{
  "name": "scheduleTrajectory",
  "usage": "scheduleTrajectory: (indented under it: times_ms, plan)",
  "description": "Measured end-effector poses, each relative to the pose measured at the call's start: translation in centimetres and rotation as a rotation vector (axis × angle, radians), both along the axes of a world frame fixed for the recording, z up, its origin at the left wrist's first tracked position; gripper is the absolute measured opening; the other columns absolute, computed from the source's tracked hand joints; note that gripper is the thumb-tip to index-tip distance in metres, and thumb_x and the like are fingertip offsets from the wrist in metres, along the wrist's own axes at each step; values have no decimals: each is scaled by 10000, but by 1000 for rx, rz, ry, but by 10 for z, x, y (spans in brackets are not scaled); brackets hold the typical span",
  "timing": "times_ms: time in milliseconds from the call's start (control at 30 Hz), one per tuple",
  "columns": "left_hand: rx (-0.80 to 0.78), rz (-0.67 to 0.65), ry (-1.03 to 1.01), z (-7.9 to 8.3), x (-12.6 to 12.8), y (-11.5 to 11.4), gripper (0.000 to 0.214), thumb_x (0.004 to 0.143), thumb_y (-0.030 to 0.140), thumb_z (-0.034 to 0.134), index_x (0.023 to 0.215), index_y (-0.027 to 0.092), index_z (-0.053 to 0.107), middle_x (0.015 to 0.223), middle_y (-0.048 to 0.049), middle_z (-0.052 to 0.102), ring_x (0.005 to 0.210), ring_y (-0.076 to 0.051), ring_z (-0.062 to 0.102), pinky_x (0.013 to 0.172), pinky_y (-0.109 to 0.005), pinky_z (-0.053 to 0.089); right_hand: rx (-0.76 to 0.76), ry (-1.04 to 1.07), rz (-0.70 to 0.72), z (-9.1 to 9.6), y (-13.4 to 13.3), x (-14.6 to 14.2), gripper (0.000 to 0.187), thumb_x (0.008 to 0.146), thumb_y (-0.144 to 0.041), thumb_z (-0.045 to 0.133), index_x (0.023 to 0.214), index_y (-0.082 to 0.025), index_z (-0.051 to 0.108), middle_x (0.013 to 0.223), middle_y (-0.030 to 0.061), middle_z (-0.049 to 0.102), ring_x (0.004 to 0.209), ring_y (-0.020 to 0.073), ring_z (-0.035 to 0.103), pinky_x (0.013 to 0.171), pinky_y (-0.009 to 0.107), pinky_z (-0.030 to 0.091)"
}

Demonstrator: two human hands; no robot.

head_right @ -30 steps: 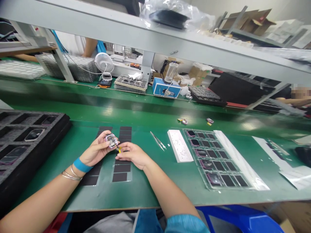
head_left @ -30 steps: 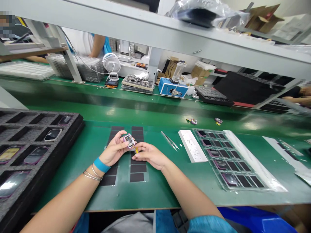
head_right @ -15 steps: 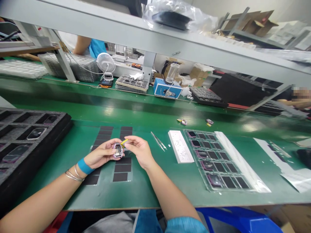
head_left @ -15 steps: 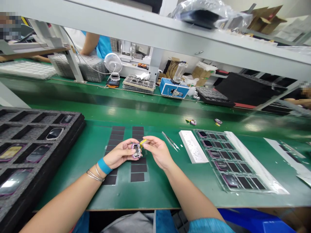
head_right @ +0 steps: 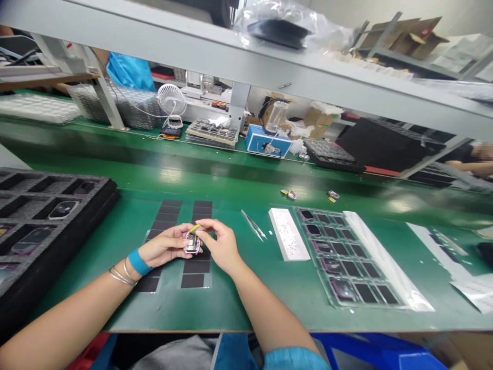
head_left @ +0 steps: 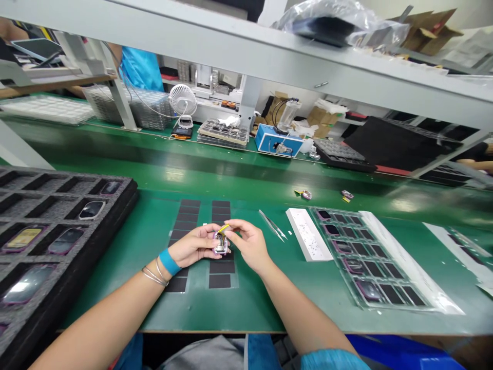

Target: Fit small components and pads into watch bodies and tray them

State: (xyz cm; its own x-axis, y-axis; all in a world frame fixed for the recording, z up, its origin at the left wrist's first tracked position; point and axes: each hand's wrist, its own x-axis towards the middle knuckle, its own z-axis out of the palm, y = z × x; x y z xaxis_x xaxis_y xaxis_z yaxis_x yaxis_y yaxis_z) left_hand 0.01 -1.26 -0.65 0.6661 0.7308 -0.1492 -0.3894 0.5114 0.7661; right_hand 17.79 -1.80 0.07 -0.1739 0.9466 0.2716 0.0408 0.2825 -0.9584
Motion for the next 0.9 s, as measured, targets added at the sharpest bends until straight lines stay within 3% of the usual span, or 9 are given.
scheduleTrajectory:
  times_ms: [467,633,900]
  plan:
    - [-8,9,23,3,1,-1,323,707,147,716,1002,155,583,862,-76,661,735,-170,669,648,-237,554,7,8,6,-2,0,0,190,778,-265,652,964,-228,666,887,33,674,812,169,618,792,322,498]
    - [12,90,130,5,6,-1,319,668,172,747,943,149,587,807,-55,659,747,-176,661,672,-276,558,39,-87,-16,-1,0,0,177,790,-236,625,963,-220,663,898,36,660,823,164,616,799,315,491]
    - [71,214,275,0,12,0,337,645,291,757,875,132,568,728,-55,656,690,-185,658,580,-266,553,128,-216,-50,-2,0,-2,169,787,-200,601,943,-222,663,894,28,652,792,153,621,800,310,494]
